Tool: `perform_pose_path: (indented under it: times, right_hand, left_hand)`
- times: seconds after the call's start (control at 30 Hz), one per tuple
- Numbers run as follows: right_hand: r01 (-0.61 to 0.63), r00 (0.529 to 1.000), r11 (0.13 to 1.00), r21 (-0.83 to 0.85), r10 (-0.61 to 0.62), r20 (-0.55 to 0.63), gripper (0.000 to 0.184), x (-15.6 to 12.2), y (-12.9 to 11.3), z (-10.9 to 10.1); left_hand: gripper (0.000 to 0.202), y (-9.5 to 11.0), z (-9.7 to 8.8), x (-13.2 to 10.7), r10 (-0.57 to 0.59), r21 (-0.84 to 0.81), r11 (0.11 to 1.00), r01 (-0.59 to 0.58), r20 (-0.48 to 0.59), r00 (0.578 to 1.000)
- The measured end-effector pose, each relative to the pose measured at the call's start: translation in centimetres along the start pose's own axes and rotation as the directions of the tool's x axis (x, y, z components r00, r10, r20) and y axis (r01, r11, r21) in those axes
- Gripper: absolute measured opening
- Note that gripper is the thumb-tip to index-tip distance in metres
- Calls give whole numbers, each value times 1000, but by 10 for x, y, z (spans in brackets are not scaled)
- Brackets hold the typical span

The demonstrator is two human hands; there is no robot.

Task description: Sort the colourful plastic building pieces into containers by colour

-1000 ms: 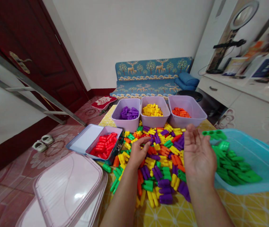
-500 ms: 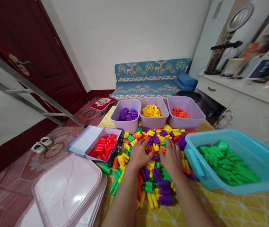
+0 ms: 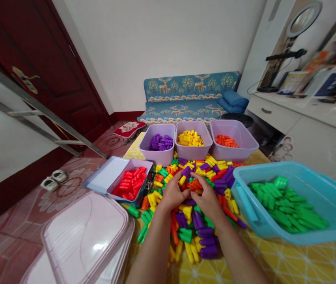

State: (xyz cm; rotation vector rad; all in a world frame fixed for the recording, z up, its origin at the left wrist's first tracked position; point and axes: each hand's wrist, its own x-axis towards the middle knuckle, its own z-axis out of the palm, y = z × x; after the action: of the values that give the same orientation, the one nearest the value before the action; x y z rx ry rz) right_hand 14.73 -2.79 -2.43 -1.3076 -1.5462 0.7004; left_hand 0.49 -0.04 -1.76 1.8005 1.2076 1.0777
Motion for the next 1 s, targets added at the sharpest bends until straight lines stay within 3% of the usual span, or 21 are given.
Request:
perform_pose_path:
  times: [0.1, 0.27, 0.47, 0.73, 1.0]
  right_hand:
    - [53, 998, 990, 131, -47, -49, 40, 0, -6, -2]
    - [70, 986, 988, 137, -48, -158, 18, 1, -13, -4]
    - [22, 981, 985, 169, 11, -194, 19, 1, -5, -2]
    - [-54, 982, 975, 214, 91, -167, 25, -1, -2, 2]
    - [119, 981, 992, 37, -112, -156, 18, 2, -9, -6]
  left_hand:
    - [56, 6, 0, 0, 44, -170, 984, -50, -37, 998]
    - [19, 9, -4, 1, 76, -253, 964, -86, -48, 996]
    - [22, 4, -1, 2, 28, -308, 951, -32, -19, 999]
    - [24, -1, 3, 3, 8, -346, 937, -46, -108, 994]
    - [31, 8, 1, 0, 13, -338, 941, -24, -35, 999]
